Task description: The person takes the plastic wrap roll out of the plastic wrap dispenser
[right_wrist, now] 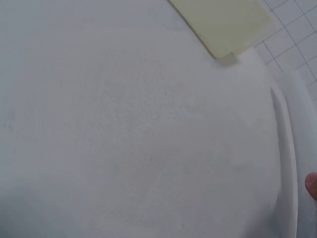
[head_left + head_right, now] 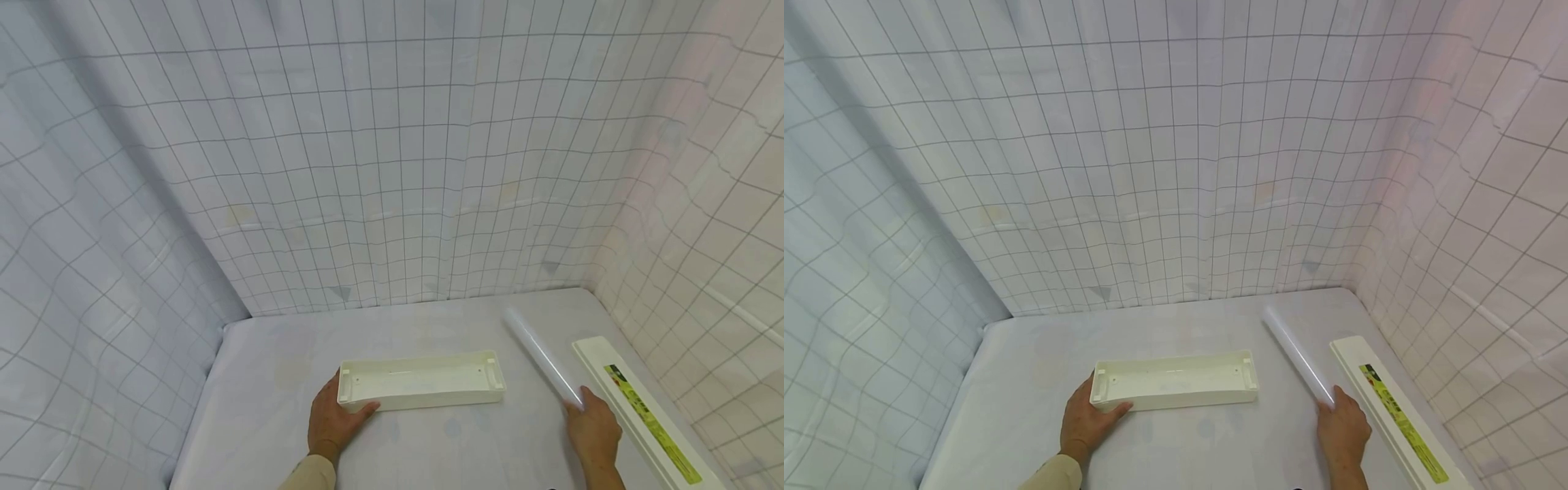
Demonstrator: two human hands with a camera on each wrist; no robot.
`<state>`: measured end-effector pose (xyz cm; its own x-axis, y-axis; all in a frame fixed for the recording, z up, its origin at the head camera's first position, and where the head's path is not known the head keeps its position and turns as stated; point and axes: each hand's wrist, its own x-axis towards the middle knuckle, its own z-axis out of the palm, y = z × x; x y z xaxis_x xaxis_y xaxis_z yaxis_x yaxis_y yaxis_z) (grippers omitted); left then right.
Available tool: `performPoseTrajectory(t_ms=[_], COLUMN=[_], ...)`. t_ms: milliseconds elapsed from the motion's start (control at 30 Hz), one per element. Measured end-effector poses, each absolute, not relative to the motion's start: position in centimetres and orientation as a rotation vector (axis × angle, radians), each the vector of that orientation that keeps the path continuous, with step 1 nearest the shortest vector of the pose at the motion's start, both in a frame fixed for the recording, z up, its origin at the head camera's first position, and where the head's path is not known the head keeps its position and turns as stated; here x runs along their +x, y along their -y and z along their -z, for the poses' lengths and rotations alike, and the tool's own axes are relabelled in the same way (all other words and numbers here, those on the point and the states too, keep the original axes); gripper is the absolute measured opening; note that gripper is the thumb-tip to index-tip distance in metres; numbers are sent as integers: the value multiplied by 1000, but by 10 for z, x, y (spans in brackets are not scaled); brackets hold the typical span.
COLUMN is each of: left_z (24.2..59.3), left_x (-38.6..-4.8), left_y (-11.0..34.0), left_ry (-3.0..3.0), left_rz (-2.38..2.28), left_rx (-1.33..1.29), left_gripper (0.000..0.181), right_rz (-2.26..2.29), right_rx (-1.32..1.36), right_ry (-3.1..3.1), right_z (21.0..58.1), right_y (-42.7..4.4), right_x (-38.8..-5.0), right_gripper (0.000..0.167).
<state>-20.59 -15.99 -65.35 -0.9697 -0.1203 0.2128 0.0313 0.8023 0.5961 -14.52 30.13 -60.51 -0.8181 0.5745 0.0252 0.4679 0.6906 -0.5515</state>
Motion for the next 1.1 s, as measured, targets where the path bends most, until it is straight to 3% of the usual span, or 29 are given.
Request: performPoseTrajectory(t_ms=[433,667,1100], left_z=[654,653,651], left_x=[-204,-203,-207], left_y=[161,162,164], left_ry=[2762,2770,2747], left_rz=[941,944,973], left_rx=[74,83,23], left_gripper=[118,117,115], right_rz=[-733,-643,-520], right_rx=[-795,-777,-649], right_ry=[2859,2880,2872], right_z=[604,609,609], right_y=[-305,-299,-284], right_x=[-142,-145,-155], right_gripper=[54,67,75])
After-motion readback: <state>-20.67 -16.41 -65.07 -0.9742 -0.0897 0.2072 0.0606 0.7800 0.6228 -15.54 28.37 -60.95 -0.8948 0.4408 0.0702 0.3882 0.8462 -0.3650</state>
